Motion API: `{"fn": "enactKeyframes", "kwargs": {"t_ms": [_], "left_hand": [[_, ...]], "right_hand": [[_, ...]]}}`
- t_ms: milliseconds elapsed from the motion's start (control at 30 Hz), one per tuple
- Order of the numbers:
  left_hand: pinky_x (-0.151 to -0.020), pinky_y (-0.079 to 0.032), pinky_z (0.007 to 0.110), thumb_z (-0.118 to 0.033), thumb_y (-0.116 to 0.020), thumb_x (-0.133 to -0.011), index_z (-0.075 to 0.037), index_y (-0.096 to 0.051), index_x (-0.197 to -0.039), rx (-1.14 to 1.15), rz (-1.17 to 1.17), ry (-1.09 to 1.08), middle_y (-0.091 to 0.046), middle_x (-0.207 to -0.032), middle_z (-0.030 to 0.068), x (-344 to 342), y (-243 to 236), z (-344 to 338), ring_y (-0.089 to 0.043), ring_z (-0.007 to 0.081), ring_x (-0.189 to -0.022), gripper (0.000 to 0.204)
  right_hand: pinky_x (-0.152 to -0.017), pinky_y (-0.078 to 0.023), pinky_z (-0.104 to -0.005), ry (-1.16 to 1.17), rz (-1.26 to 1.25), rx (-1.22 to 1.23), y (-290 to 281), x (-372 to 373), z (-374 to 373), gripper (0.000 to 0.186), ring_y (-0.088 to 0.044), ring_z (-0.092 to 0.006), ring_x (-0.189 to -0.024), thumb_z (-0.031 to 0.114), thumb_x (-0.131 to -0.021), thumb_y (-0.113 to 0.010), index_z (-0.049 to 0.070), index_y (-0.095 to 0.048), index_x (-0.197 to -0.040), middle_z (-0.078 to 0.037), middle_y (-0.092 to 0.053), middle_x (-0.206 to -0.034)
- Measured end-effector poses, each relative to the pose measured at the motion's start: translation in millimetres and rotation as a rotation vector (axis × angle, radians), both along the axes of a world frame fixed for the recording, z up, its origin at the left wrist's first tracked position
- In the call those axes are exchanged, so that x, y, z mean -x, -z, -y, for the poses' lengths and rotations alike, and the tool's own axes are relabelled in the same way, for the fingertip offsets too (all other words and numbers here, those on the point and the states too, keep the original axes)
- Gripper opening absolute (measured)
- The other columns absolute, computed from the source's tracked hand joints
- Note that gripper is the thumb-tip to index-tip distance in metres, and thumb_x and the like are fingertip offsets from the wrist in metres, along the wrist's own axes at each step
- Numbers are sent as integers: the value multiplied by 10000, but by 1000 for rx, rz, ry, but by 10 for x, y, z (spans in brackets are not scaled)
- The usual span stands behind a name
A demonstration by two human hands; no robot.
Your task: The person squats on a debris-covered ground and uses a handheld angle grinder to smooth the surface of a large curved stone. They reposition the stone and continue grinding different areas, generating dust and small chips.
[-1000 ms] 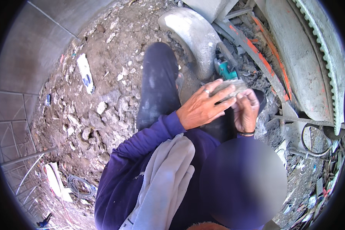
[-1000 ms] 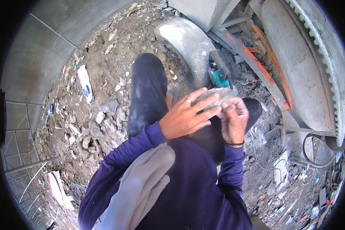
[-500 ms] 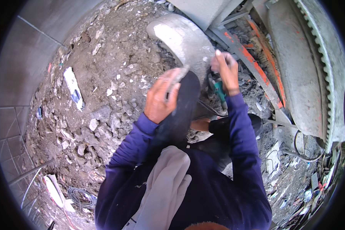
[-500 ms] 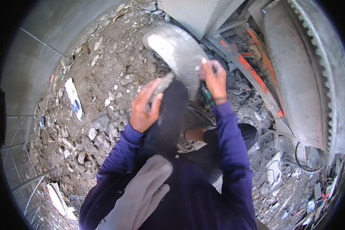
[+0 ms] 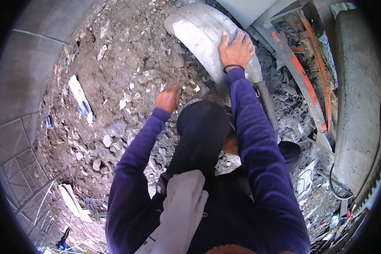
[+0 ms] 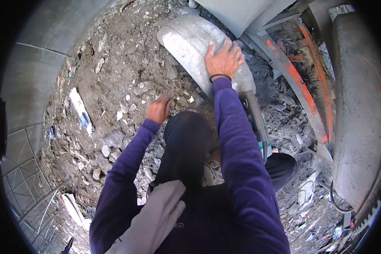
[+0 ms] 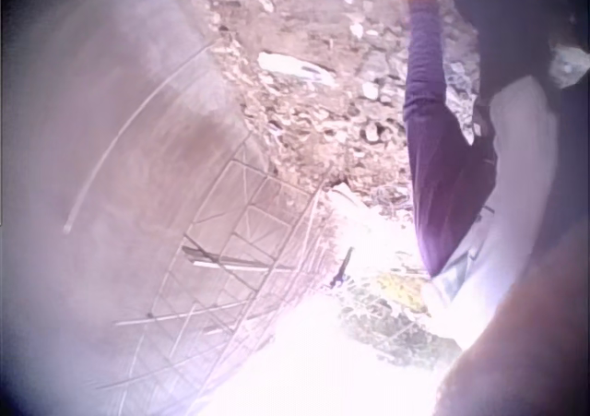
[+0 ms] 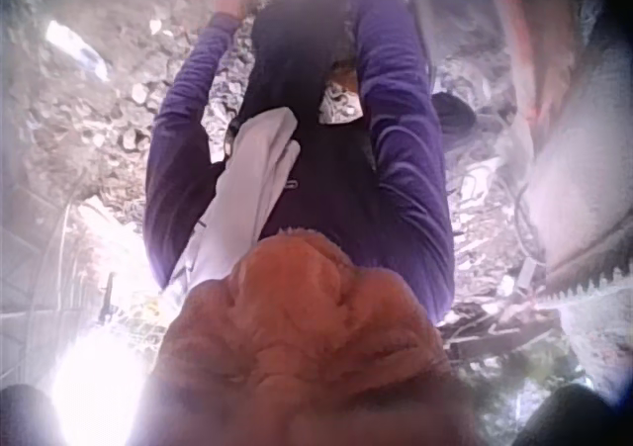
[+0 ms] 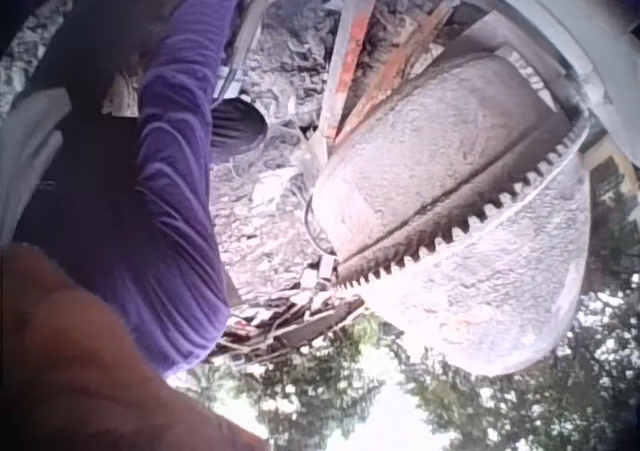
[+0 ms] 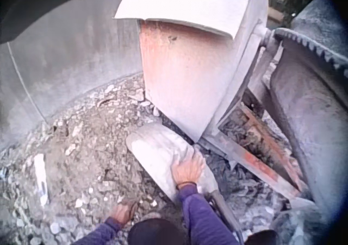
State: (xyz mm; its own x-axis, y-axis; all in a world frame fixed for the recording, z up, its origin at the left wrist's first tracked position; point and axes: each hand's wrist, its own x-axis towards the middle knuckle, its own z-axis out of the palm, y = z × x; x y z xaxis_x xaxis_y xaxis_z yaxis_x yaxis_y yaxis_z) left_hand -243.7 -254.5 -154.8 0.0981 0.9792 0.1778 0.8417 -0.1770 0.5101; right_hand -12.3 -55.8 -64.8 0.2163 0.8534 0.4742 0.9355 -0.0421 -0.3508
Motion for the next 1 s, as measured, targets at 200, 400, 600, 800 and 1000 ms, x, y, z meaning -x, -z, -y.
{"fn": "enactKeyframes", "kwargs": {"t_ms": [200,400,600,800,1000], "left_hand": [[-642,-611,425,-122,-584,-963,-131,-754,-1078,230,-644,306,-760,-1089,123,-433,753,-1614,-761,280,-849,205],[-752,-606,435,-204,-580,-963,-146,-801,-1006,311,-583,117,-788,-998,82,-465,1165,-1996,-769,273,-937,232],[-758,-625,476,-164,-574,-955,-84,-773,-950,286,-468,-25,-777,-944,149,-212,791,-1861,-774,335,-884,215],[-753,-620,502,-145,-586,-949,-95,-734,-934,380,-519,-34,-755,-946,173,369,533,-852,-757,385,-871,157],[-867,-593,530,-280,-585,-964,-127,-745,-1125,758,-552,-592,-765,-1031,216,2254,843,666,-744,420,-986,274]], "right_hand": [[-1171,-286,-567,-23,-1,5,-42,-28,-6,646,-501,-409,-1339,531,-949,-615,72,-572,-1401,-263,-580,-1381],[-1157,-312,-547,-33,-3,-27,-59,-27,1,635,-527,-409,-1307,528,-940,-633,67,-606,-1376,-254,-591,-1375],[-1152,-342,-525,-22,29,-31,-27,-60,-16,625,-543,-396,-1308,533,-954,-620,78,-611,-1383,-233,-614,-1351],[-1151,-312,-553,-23,9,-39,-4,-53,-30,641,-520,-398,-1316,531,-936,-633,76,-590,-1386,-250,-590,-1376],[-1158,-301,-554,2,35,-6,-47,-7,-16,654,-513,-403,-1327,531,-938,-617,56,-574,-1386,-246,-590,-1376]]}}
